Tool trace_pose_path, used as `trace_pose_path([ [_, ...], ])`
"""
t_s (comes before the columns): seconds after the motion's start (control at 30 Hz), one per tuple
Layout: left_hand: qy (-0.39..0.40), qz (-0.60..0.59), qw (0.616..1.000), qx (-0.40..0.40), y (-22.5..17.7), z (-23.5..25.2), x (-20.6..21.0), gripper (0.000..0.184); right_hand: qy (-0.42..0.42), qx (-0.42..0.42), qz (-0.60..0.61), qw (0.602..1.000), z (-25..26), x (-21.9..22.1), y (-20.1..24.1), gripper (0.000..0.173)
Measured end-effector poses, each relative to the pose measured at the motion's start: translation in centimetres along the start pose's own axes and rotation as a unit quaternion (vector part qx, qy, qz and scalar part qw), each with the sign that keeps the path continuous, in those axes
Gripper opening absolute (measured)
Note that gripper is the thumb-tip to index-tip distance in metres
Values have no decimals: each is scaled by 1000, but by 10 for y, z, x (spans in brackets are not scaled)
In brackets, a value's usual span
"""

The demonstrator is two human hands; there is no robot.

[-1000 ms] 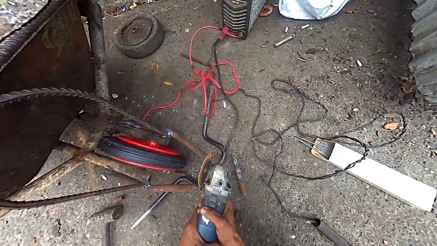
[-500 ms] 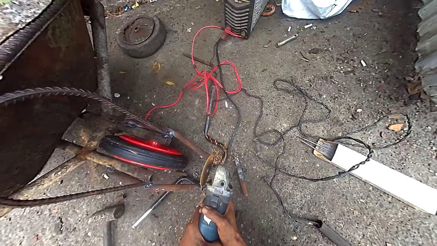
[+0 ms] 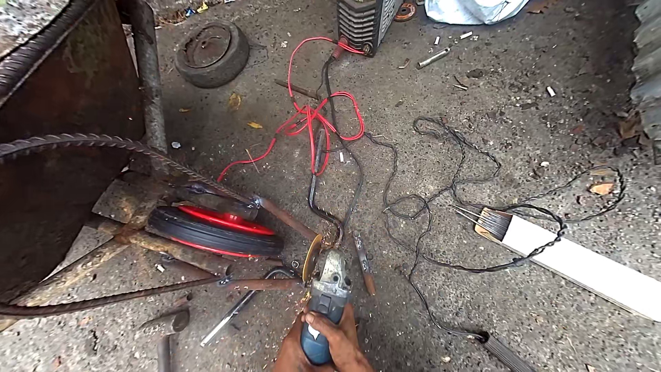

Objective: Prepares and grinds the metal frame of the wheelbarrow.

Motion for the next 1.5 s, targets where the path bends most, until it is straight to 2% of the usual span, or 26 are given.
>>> trace_pose_path([
  [0.6,10,-8,1000,-10,-3,-1,1,90,-11,16,-18,1000,-1,-2,0,68],
  [1.0,-1,-4,1000,4,-6,4,-1,89,-7,7,-29,1000,4,1,6,65],
  [1.17,0,-11,1000,6,-7,7,0,89,-11,13,-38,999,6,0,10,69],
  [1.5,6,-3,1000,4,-6,6,-1,88,-3,0,-24,1000,7,0,5,64],
])
Point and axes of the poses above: each hand's wrist, its own z-axis towards the middle knuckle, its own x-axis out of the palm, y = z × x, the point moved 3 cm from there along z, towards the middle knuckle, and after that the axes turned 2 degrees about -z, right-handed, at the moved point
